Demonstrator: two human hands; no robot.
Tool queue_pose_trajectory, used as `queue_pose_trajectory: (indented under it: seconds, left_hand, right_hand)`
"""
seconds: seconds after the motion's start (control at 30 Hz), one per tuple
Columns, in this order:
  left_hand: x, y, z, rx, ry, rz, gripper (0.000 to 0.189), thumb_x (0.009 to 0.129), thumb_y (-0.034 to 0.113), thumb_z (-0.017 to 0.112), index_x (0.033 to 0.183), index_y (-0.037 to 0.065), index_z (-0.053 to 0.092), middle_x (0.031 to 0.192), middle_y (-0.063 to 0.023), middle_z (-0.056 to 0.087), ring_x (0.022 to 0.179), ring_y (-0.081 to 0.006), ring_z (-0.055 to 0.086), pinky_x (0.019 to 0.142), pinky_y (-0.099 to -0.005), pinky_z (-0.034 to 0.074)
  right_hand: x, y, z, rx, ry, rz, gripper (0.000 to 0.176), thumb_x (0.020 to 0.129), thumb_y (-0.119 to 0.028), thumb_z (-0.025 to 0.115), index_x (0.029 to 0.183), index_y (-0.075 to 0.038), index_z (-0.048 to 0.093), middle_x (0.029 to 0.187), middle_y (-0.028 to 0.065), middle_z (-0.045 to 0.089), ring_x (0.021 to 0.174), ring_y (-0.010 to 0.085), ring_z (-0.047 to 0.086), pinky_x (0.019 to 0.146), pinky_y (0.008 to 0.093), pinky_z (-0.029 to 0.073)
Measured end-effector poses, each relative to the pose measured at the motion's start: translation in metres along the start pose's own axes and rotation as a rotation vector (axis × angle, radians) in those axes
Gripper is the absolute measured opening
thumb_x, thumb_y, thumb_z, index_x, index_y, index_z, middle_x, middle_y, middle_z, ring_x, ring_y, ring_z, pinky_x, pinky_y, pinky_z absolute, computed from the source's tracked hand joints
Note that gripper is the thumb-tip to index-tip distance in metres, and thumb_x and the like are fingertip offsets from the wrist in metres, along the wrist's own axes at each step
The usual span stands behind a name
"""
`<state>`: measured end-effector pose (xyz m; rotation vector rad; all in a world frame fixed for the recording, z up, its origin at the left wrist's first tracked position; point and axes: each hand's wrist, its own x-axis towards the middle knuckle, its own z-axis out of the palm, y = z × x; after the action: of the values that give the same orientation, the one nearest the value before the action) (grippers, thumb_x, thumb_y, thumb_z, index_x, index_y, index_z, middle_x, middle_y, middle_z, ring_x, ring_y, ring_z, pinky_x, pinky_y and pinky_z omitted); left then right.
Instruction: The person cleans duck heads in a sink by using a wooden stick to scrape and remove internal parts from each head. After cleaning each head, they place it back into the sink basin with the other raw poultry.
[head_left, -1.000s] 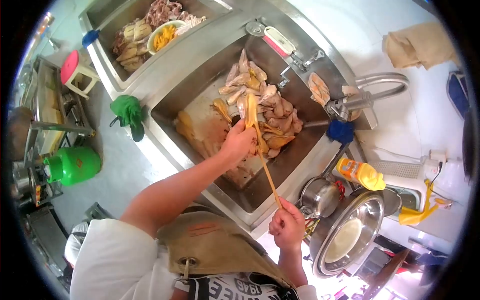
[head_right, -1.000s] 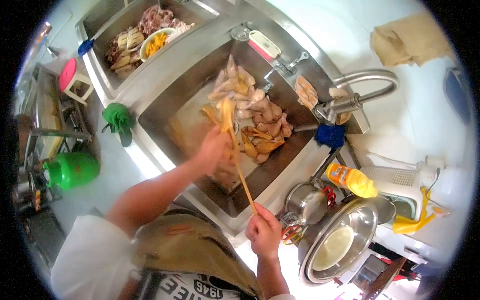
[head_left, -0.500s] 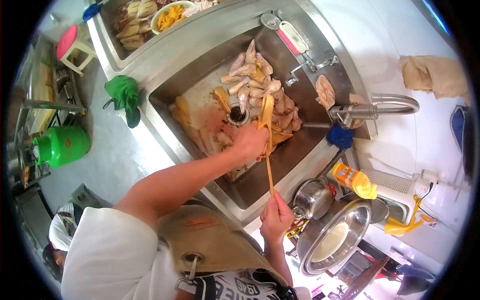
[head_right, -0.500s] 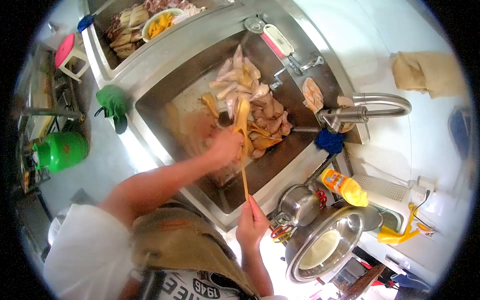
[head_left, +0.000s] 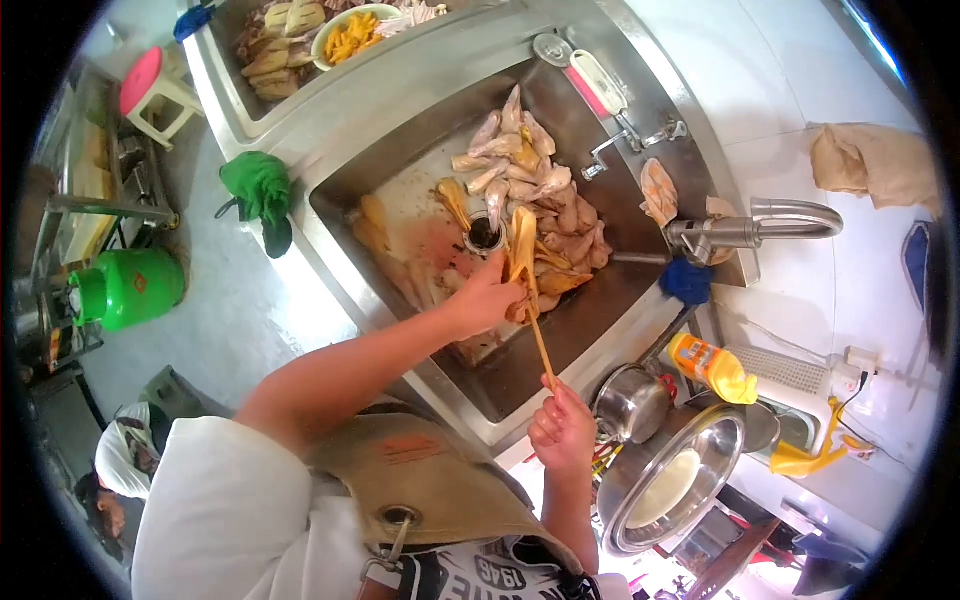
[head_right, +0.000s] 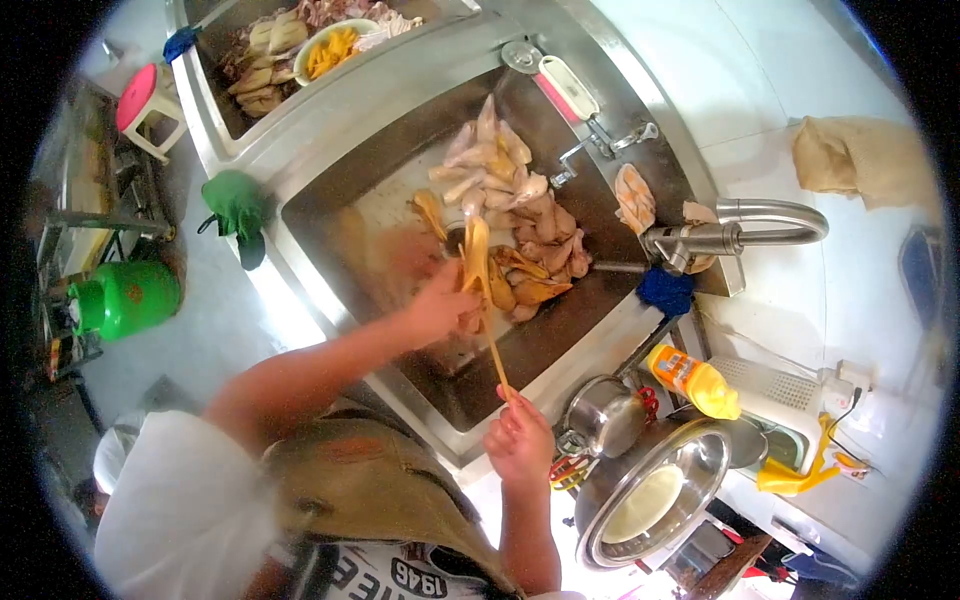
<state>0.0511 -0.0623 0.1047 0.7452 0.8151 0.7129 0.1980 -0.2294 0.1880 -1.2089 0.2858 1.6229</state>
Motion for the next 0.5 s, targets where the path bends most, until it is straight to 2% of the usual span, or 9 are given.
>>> queue_pose_trajectory:
  seconds: [0.03,0.13,0.23,0.33,0.37,0.47,0.5]
  left_hand:
    - [-0.002,0.003,0.001,-0.091,0.030,-0.015,0.034,0.087,0.008,0.051,0.119,0.001,0.041,0.086,-0.0048,0.056,0.068,-0.0124,0.055,0.055,-0.0266,0.044]
    - [-0.009,0.021,0.000,0.011,-0.013,-0.094,0.035,0.088,0.009,0.050,0.120,0.000,0.040,0.086,-0.0098,0.057,0.072,-0.0166,0.057,0.060,-0.0297,0.047]
    - [-0.009,0.031,-0.012,0.670,-0.034,-0.069,0.026,0.087,0.010,0.049,0.107,-0.004,0.040,0.097,-0.0212,0.054,0.082,-0.0288,0.059,0.072,-0.0381,0.049]
    - [-0.006,0.012,-0.039,0.949,-0.180,0.124,0.029,0.083,0.012,0.051,0.105,-0.005,0.041,0.102,-0.0278,0.054,0.095,-0.0415,0.056,0.082,-0.0456,0.046]
    - [-0.008,0.017,-0.039,0.960,-0.183,-0.061,0.031,0.080,0.013,0.055,0.103,-0.005,0.044,0.109,-0.0297,0.052,0.103,-0.0458,0.052,0.088,-0.0493,0.041]
    - [-0.013,0.008,-0.050,1.118,-0.205,0.041,0.027,0.082,0.013,0.053,0.100,-0.005,0.045,0.094,-0.0268,0.057,0.089,-0.0412,0.059,0.078,-0.0458,0.047]
    - [-0.014,0.013,-0.047,0.996,-0.195,-0.064,0.025,0.082,0.013,0.052,0.099,-0.004,0.045,0.087,-0.0238,0.057,0.081,-0.0380,0.060,0.072,-0.0443,0.048]
  right_hand:
    - [0.001,-0.001,-0.003,0.014,-0.034,0.033,0.026,0.096,-0.013,0.049,0.116,0.000,0.060,0.057,-0.0041,0.035,0.042,0.0065,0.027,0.039,0.0225,0.022]
    - [0.006,0.001,-0.017,0.178,-0.136,0.165,0.027,0.095,-0.015,0.050,0.116,0.000,0.060,0.057,-0.0045,0.035,0.041,0.0062,0.027,0.038,0.0225,0.022]
    - [0.004,-0.004,-0.014,0.119,-0.124,0.171,0.030,0.094,-0.016,0.051,0.117,0.002,0.059,0.057,-0.0047,0.035,0.041,0.0059,0.028,0.038,0.0225,0.023]
    - [0.002,-0.024,-0.017,-0.020,-0.107,0.097,0.031,0.093,-0.015,0.051,0.117,0.003,0.058,0.056,-0.0044,0.035,0.041,0.0060,0.029,0.038,0.0225,0.024]
    - [0.000,-0.033,-0.015,-0.084,-0.050,0.080,0.032,0.092,-0.013,0.051,0.118,0.004,0.058,0.056,-0.0033,0.037,0.042,0.0070,0.031,0.039,0.0237,0.025]
    - [-0.003,-0.049,-0.009,-0.161,-0.025,0.002,0.032,0.092,-0.011,0.050,0.118,0.005,0.057,0.057,-0.0008,0.040,0.041,0.0086,0.031,0.039,0.0251,0.025]
    - [-0.010,-0.052,0.004,-0.185,-0.022,-0.049,0.031,0.092,-0.009,0.048,0.117,0.006,0.058,0.060,0.0030,0.047,0.044,0.0114,0.038,0.041,0.0258,0.030]
